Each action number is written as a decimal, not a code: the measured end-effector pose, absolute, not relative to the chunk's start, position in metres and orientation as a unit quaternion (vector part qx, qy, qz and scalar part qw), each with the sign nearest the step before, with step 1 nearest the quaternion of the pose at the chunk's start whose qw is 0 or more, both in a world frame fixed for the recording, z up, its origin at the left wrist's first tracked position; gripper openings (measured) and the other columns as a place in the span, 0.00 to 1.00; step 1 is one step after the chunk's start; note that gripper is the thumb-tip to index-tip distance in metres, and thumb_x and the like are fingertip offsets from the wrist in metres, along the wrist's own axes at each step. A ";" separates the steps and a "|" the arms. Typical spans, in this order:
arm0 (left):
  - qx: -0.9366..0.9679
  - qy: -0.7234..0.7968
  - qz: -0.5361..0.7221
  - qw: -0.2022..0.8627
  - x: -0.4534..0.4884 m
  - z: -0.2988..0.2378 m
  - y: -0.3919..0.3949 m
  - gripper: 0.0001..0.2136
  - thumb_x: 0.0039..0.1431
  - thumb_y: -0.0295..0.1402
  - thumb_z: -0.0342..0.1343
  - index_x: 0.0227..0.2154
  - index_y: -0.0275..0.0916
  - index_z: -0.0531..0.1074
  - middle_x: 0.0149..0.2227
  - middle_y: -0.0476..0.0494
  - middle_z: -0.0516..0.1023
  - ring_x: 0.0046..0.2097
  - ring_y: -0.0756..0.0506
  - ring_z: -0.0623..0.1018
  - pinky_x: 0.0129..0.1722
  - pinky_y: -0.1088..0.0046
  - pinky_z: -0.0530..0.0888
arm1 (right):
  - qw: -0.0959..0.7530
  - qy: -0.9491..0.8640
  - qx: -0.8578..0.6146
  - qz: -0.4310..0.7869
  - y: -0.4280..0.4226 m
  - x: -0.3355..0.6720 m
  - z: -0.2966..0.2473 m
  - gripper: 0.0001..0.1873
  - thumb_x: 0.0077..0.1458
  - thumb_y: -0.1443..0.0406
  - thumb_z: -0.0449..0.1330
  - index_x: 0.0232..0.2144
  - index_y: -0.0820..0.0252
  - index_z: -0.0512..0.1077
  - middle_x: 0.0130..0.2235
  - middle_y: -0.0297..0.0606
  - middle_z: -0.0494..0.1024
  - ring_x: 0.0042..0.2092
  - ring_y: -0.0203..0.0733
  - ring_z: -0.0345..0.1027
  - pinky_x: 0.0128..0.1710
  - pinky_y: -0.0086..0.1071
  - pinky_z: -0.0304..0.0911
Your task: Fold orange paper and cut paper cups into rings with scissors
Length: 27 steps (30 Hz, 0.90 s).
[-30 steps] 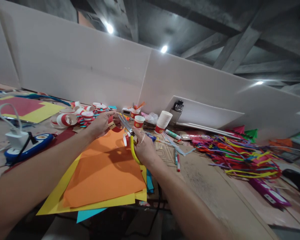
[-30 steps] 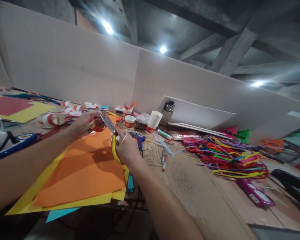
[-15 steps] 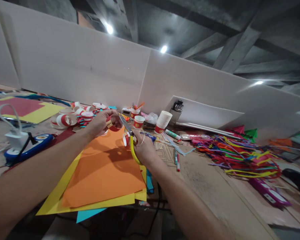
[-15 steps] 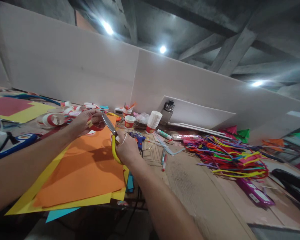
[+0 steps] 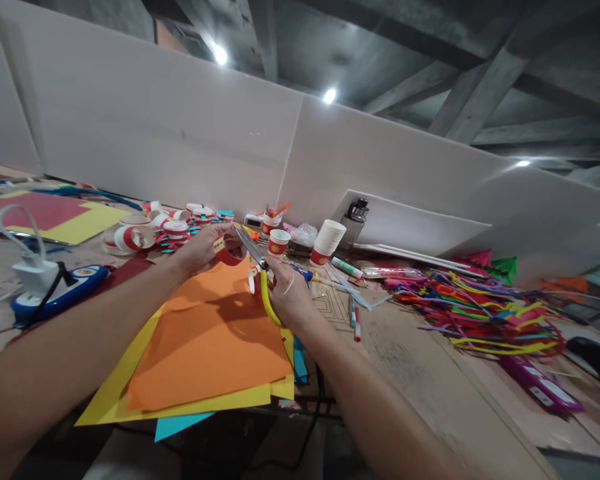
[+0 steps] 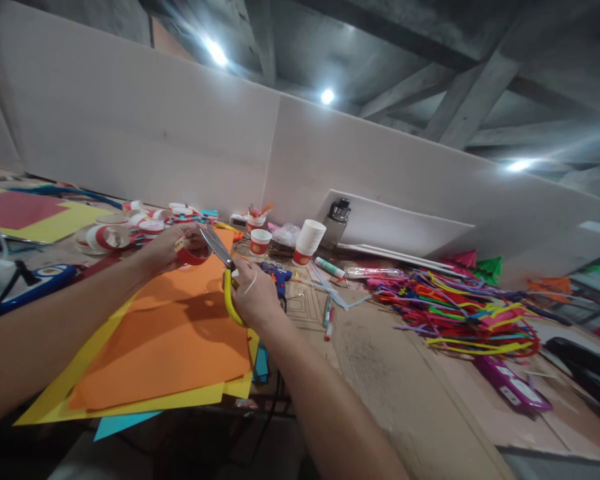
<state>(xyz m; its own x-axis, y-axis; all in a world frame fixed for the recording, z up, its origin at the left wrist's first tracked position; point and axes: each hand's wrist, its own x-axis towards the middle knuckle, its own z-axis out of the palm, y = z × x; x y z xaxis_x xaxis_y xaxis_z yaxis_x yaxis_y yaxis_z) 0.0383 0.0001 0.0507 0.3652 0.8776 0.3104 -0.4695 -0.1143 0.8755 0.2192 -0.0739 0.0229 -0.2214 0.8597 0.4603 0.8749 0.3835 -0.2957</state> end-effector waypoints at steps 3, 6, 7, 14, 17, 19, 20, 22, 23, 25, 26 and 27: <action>0.598 0.174 0.496 0.605 0.032 0.045 0.005 0.11 0.44 0.27 0.64 0.17 0.34 0.67 0.19 0.49 0.66 0.22 0.53 0.67 0.21 0.79 0.65 | 0.286 -0.780 -0.556 -0.005 -0.076 0.218 0.026 0.16 0.55 0.66 0.54 0.47 0.59 0.71 0.38 0.42 0.78 0.36 0.42 0.69 0.34 0.29 0.58; 0.637 0.188 0.463 0.587 0.026 0.039 0.012 0.08 0.47 0.32 0.63 0.22 0.34 0.71 0.22 0.45 0.71 0.21 0.52 0.67 0.17 0.79 0.61 | 0.313 -0.768 -0.558 0.024 -0.075 0.218 0.024 0.11 0.56 0.64 0.54 0.40 0.58 0.72 0.30 0.38 0.76 0.31 0.39 0.67 0.31 0.29 0.56; 0.634 0.194 0.467 0.586 0.025 0.038 0.015 0.08 0.47 0.33 0.63 0.22 0.34 0.70 0.22 0.46 0.70 0.21 0.52 0.67 0.17 0.79 0.60 | 0.333 -0.761 -0.555 0.040 -0.074 0.219 0.023 0.10 0.57 0.62 0.54 0.38 0.58 0.72 0.29 0.37 0.75 0.30 0.39 0.66 0.30 0.29 0.56; 0.631 0.339 0.534 0.449 0.026 0.033 0.026 0.07 0.42 0.30 0.59 0.23 0.38 0.66 0.17 0.53 0.67 0.17 0.53 0.62 0.17 0.77 0.57 | 0.524 -0.637 -0.472 0.312 -0.070 0.212 0.021 0.13 0.54 0.54 0.58 0.37 0.56 0.66 0.21 0.25 0.64 0.19 0.31 0.55 0.17 0.24 0.53; 0.706 0.403 0.495 0.307 0.029 0.032 0.022 0.05 0.44 0.31 0.56 0.23 0.38 0.66 0.19 0.51 0.68 0.21 0.51 0.66 0.21 0.76 0.61 | 0.570 -0.587 -0.458 0.348 -0.073 0.210 0.029 0.17 0.51 0.54 0.62 0.39 0.54 0.62 0.21 0.23 0.60 0.17 0.28 0.52 0.14 0.22 0.50; 0.748 0.423 0.467 0.209 0.033 0.033 0.016 0.04 0.44 0.31 0.56 0.22 0.38 0.66 0.21 0.51 0.69 0.24 0.50 0.68 0.24 0.75 0.62 | 0.590 -0.575 -0.449 0.345 -0.075 0.210 0.034 0.19 0.49 0.56 0.64 0.39 0.54 0.61 0.23 0.24 0.61 0.19 0.28 0.53 0.15 0.21 0.52; 0.761 0.426 0.456 0.177 0.035 0.033 0.012 0.04 0.44 0.30 0.56 0.22 0.38 0.66 0.21 0.51 0.69 0.24 0.50 0.68 0.24 0.75 0.62 | 0.591 -0.576 -0.446 0.346 -0.075 0.210 0.035 0.20 0.48 0.56 0.65 0.40 0.54 0.61 0.24 0.25 0.62 0.20 0.28 0.54 0.15 0.21 0.53; 0.781 0.416 0.439 0.153 0.039 0.034 0.005 0.03 0.44 0.29 0.56 0.23 0.38 0.66 0.22 0.51 0.69 0.25 0.50 0.67 0.25 0.75 0.62 | 0.578 -0.582 -0.449 0.355 -0.074 0.210 0.034 0.23 0.46 0.57 0.66 0.41 0.54 0.61 0.26 0.25 0.62 0.21 0.28 0.54 0.16 0.22 0.54; 0.788 0.408 0.434 0.156 0.041 0.034 0.002 0.03 0.44 0.28 0.56 0.23 0.38 0.66 0.22 0.51 0.70 0.25 0.50 0.68 0.25 0.75 0.62 | 0.568 -0.586 -0.454 0.357 -0.074 0.210 0.034 0.24 0.44 0.57 0.66 0.41 0.55 0.62 0.26 0.25 0.62 0.21 0.29 0.55 0.16 0.22 0.55; 0.789 0.392 0.434 0.191 0.044 0.033 -0.001 0.04 0.44 0.28 0.57 0.23 0.38 0.66 0.23 0.51 0.70 0.25 0.50 0.69 0.25 0.75 0.63 | 0.547 -0.597 -0.469 0.351 -0.073 0.210 0.032 0.26 0.42 0.58 0.67 0.42 0.56 0.63 0.26 0.26 0.63 0.23 0.30 0.57 0.17 0.23 0.56; 0.782 0.380 0.438 0.229 0.044 0.033 -0.002 0.05 0.45 0.28 0.59 0.24 0.38 0.67 0.23 0.51 0.70 0.25 0.51 0.69 0.24 0.76 0.63 | 0.542 -0.601 -0.477 0.345 -0.072 0.210 0.031 0.26 0.42 0.59 0.67 0.42 0.56 0.63 0.26 0.26 0.64 0.23 0.31 0.58 0.18 0.23 0.57; 0.769 0.364 0.443 0.283 0.044 0.032 -0.001 0.07 0.45 0.30 0.61 0.25 0.38 0.67 0.23 0.51 0.70 0.24 0.51 0.69 0.23 0.76 0.63 | 0.540 -0.601 -0.482 0.339 -0.072 0.211 0.030 0.25 0.42 0.59 0.67 0.42 0.57 0.63 0.26 0.27 0.65 0.23 0.31 0.59 0.18 0.24 0.58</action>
<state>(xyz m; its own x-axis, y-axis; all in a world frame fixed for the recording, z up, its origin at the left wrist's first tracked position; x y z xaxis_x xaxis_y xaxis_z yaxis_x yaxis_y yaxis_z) 0.0440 -0.0012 0.0323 0.3434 0.8103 0.4750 0.3085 -0.5749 0.7578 0.2113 -0.0716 0.0298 0.0482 0.9456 0.3218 0.2129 0.3050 -0.9283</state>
